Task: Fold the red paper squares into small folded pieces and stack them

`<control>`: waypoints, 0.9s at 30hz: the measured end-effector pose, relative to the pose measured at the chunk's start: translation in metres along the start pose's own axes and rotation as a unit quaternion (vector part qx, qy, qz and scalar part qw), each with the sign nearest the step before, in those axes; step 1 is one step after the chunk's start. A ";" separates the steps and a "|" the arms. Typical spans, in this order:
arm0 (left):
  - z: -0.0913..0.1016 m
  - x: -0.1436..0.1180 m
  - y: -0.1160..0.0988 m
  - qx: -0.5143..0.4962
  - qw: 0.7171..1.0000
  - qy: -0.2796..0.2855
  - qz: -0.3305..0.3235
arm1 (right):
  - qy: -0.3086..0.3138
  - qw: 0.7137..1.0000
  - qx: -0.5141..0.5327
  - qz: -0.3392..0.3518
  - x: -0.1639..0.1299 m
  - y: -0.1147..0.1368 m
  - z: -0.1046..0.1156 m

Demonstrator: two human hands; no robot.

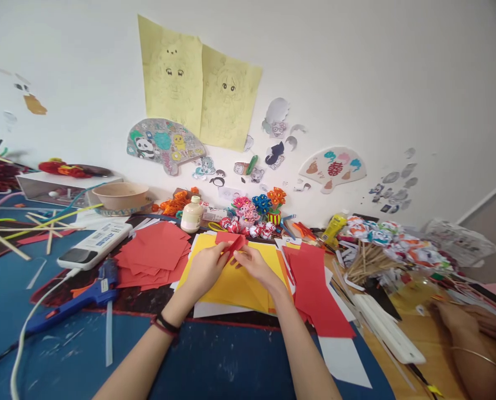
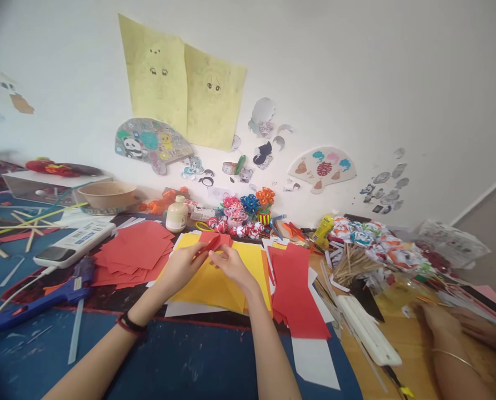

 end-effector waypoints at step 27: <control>0.020 -0.004 -0.017 0.165 0.972 -0.149 -0.073 | -0.080 0.938 0.338 -0.021 0.008 -0.005 -0.011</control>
Point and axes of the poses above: each hand's wrist, its own x-axis towards the middle knuckle, its own z-axis out of the back of the hand, y = z × x, the point moved 7 cm from there along x, towards the middle knuckle, and after that the axes turned 5 degrees about -x, right-handed, at the moved point
